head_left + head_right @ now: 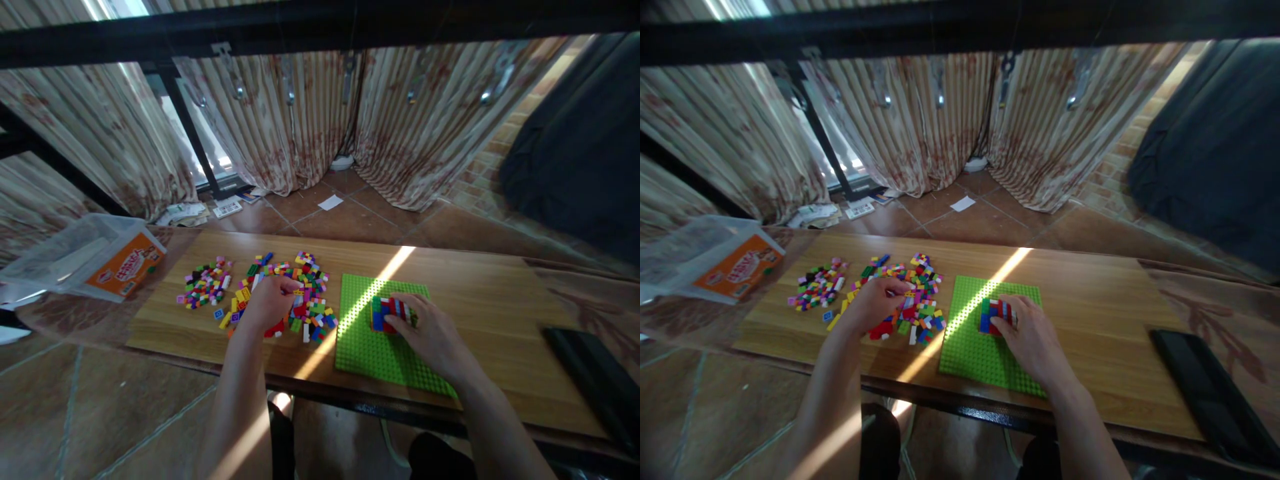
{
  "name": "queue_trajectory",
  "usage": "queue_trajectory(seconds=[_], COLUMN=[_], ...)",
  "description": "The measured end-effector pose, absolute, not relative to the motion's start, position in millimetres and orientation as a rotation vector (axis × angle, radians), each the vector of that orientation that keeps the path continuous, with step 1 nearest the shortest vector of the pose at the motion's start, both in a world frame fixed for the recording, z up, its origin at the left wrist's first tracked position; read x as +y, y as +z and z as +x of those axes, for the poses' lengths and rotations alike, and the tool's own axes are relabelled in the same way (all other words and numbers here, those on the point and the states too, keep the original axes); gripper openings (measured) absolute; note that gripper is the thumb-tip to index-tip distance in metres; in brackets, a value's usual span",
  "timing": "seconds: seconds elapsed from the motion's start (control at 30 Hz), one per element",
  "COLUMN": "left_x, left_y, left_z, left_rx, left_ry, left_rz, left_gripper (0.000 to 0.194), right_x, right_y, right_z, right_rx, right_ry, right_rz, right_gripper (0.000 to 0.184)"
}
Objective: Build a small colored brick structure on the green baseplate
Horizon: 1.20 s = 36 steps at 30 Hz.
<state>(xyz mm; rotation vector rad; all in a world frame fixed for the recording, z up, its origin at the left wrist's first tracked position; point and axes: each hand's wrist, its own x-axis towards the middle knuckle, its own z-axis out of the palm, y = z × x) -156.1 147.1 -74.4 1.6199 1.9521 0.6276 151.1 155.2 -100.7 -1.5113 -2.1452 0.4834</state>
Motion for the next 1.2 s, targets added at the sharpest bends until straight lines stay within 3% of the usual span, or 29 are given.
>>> queue_trajectory(seconds=[0.47, 0.7, 0.9, 1.2], left_x=[134, 137, 142, 147], left_y=[-68, -62, -70, -70], left_z=[-156, -144, -160, -137], left_rx=[1.86, 2.008, 2.189, 1.769], left_ry=[0.333, 0.204, 0.354, 0.797], left_rz=[1.805, 1.853, 1.76, 1.787], left_gripper=[0.021, 0.01, 0.013, 0.019], right_x=[155, 156, 156, 156], right_y=[-100, -103, -101, -100], right_z=[148, 150, 149, 147], right_rx=[-2.182, -2.184, -2.186, -2.159], right_ry=[0.439, 0.444, 0.448, 0.441], right_rz=[-1.556, -1.526, -1.52, -1.502], right_gripper=[0.036, 0.037, 0.036, 0.032])
